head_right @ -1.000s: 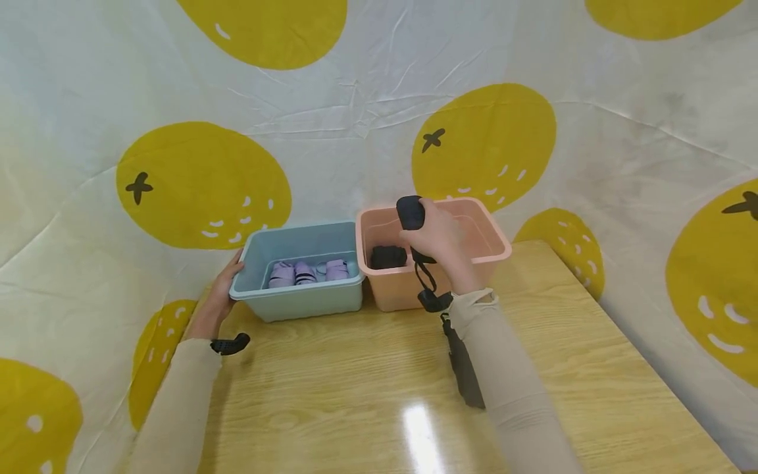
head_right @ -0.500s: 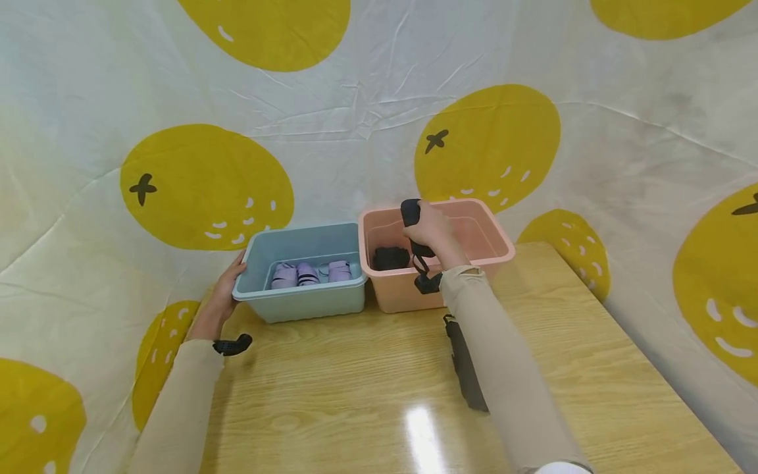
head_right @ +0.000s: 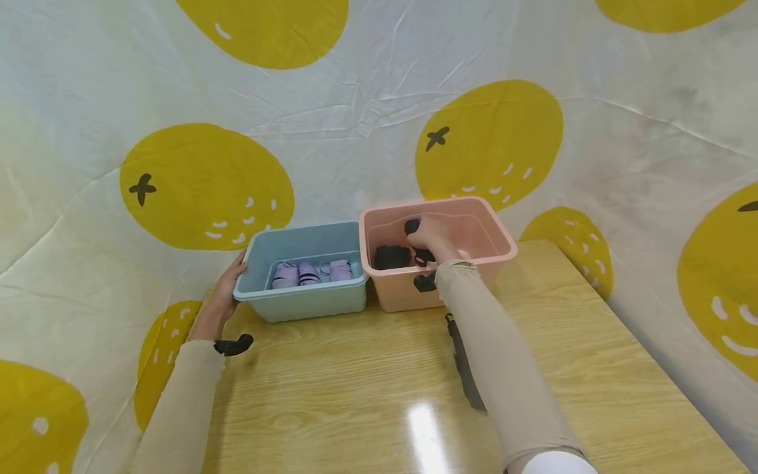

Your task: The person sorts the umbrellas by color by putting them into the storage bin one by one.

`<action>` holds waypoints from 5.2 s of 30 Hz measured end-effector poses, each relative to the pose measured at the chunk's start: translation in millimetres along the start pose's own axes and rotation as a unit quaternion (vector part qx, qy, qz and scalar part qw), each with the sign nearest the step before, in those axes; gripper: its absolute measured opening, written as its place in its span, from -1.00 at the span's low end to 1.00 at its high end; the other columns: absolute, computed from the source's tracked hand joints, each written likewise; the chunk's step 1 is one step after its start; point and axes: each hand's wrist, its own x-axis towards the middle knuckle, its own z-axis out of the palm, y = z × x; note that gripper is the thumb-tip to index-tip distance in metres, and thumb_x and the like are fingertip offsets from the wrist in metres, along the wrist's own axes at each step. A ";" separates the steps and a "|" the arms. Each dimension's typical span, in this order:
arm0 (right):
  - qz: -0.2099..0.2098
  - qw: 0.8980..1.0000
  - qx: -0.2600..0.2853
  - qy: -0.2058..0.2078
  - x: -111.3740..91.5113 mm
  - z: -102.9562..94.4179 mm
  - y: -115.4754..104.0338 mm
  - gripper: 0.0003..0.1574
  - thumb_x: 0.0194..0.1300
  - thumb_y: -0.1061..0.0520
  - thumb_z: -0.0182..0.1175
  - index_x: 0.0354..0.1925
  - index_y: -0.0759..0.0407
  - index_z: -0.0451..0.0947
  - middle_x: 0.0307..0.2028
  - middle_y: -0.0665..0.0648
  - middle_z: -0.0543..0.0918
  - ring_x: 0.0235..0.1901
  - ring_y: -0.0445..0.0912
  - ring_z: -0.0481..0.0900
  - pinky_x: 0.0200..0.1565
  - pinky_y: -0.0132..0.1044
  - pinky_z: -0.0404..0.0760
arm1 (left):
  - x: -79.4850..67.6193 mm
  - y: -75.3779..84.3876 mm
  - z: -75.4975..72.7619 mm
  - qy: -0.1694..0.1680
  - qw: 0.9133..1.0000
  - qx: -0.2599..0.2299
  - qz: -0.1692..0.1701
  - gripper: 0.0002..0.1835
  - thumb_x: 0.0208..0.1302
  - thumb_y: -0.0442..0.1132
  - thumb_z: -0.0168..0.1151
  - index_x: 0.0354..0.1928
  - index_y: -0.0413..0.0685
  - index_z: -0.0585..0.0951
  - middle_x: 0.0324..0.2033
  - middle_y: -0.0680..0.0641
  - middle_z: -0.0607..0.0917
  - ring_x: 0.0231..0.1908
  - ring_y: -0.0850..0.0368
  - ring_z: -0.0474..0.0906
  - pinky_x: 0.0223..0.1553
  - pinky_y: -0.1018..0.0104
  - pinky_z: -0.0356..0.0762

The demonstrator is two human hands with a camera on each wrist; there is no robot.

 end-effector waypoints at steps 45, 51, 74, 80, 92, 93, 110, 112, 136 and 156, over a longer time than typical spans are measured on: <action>-0.202 0.970 -0.026 0.130 -81.2 -31.8 -28.8 -0.74 0.41 0.09 0.04 -0.11 0.16 0.61 -0.28 0.12 0.64 -0.37 -0.03 0.56 -0.24 -0.11 0.54 | -5.0 11.8 -4.4 0.009 1.000 -0.001 0.002 -0.39 0.56 -0.18 -0.33 0.55 0.17 -0.19 0.52 -0.07 -0.21 0.44 -0.18 -0.18 0.36 -0.11 -0.09; -0.230 0.959 -0.039 0.162 -120.6 -34.4 -18.1 -0.73 0.39 0.05 0.15 -0.07 0.16 0.65 -0.22 0.10 0.69 -0.30 -0.03 0.61 -0.22 -0.07 0.59 | -4.4 15.1 -2.6 0.008 1.000 0.002 -0.004 -0.39 0.57 -0.18 -0.33 0.55 0.19 -0.18 0.52 -0.03 -0.19 0.43 -0.12 -0.13 0.36 -0.06 -0.05; -0.080 0.992 -0.094 -0.016 -209.1 17.1 117.1 -0.13 0.31 0.00 0.26 0.35 0.45 0.16 0.18 0.59 0.32 0.07 0.42 0.41 -0.06 0.26 0.47 | -1.2 7.1 3.9 0.004 1.000 0.004 0.000 -0.39 0.56 -0.19 -0.33 0.55 0.15 -0.19 0.52 -0.07 -0.19 0.44 -0.14 -0.14 0.36 -0.07 -0.05; -0.070 0.992 -0.108 -0.005 -220.9 43.2 131.5 -0.06 0.26 -0.14 0.28 0.35 0.40 0.21 0.12 0.58 0.38 -0.07 0.37 0.53 -0.17 0.21 0.54 | -0.3 7.4 4.9 0.001 1.000 0.000 0.002 -0.39 0.56 -0.20 -0.34 0.55 0.14 -0.20 0.52 -0.08 -0.21 0.44 -0.16 -0.17 0.36 -0.09 -0.08; -0.043 0.992 -0.111 -0.026 -220.5 74.4 126.9 0.23 0.12 -0.29 0.33 0.46 0.29 0.01 0.07 0.62 0.40 -0.28 0.28 0.60 -0.37 0.11 0.57 | 0.2 -0.8 4.4 0.005 1.000 -0.015 -0.006 -0.40 0.57 -0.17 -0.33 0.55 0.23 -0.17 0.52 -0.05 -0.18 0.44 -0.15 -0.14 0.35 -0.10 -0.06; -0.043 0.992 -0.114 -0.032 -219.7 76.4 125.1 0.24 0.11 -0.27 0.36 0.47 0.27 0.00 0.06 0.62 0.40 -0.32 0.25 0.60 -0.43 0.07 0.56 | -0.2 -1.2 4.5 0.006 1.000 -0.016 -0.009 -0.40 0.57 -0.16 -0.33 0.55 0.23 -0.17 0.52 -0.05 -0.18 0.44 -0.15 -0.13 0.36 -0.10 -0.06; -0.030 0.993 -0.106 -0.031 -215.2 72.7 108.8 0.19 -0.02 -0.11 0.45 0.48 0.02 0.09 -0.01 0.45 0.50 -0.33 0.13 0.58 -0.47 -0.04 0.51 | 19.3 -12.7 0.8 0.006 1.000 0.020 -0.004 -0.40 0.57 -0.11 -0.30 0.55 0.31 -0.13 0.53 0.03 -0.17 0.45 -0.09 -0.16 0.36 -0.11 -0.07; -0.040 0.993 -0.107 -0.029 -214.7 56.6 99.4 0.18 -0.02 -0.13 0.45 0.48 -0.01 0.10 -0.01 0.40 0.53 -0.29 0.11 0.57 -0.45 -0.05 0.51 | 18.4 -11.5 0.3 0.015 1.000 0.017 -0.008 -0.40 0.56 -0.13 -0.29 0.55 0.29 -0.11 0.52 0.02 -0.15 0.45 -0.10 -0.14 0.36 -0.11 -0.07; -0.075 0.987 -0.144 0.024 -151.4 -109.0 0.7 0.13 0.13 -0.24 0.33 0.51 -0.24 -0.05 -0.09 0.31 0.55 -0.42 0.10 0.51 -0.48 -0.10 0.41 | 9.3 3.9 3.3 0.002 1.000 0.000 -0.007 -0.38 0.54 -0.20 -0.31 0.55 0.17 -0.16 0.53 -0.01 -0.19 0.45 -0.11 -0.18 0.37 -0.09 -0.11; -0.005 0.992 -0.123 0.026 -46.0 -93.4 5.3 0.21 0.15 -0.20 0.30 0.53 0.16 -0.09 0.31 0.44 0.27 0.09 0.35 0.34 0.00 0.24 0.36 | 3.6 3.9 3.3 0.000 1.000 -0.005 -0.014 -0.38 0.56 -0.19 -0.31 0.55 0.16 -0.17 0.52 -0.06 -0.21 0.45 -0.17 -0.20 0.36 -0.14 -0.12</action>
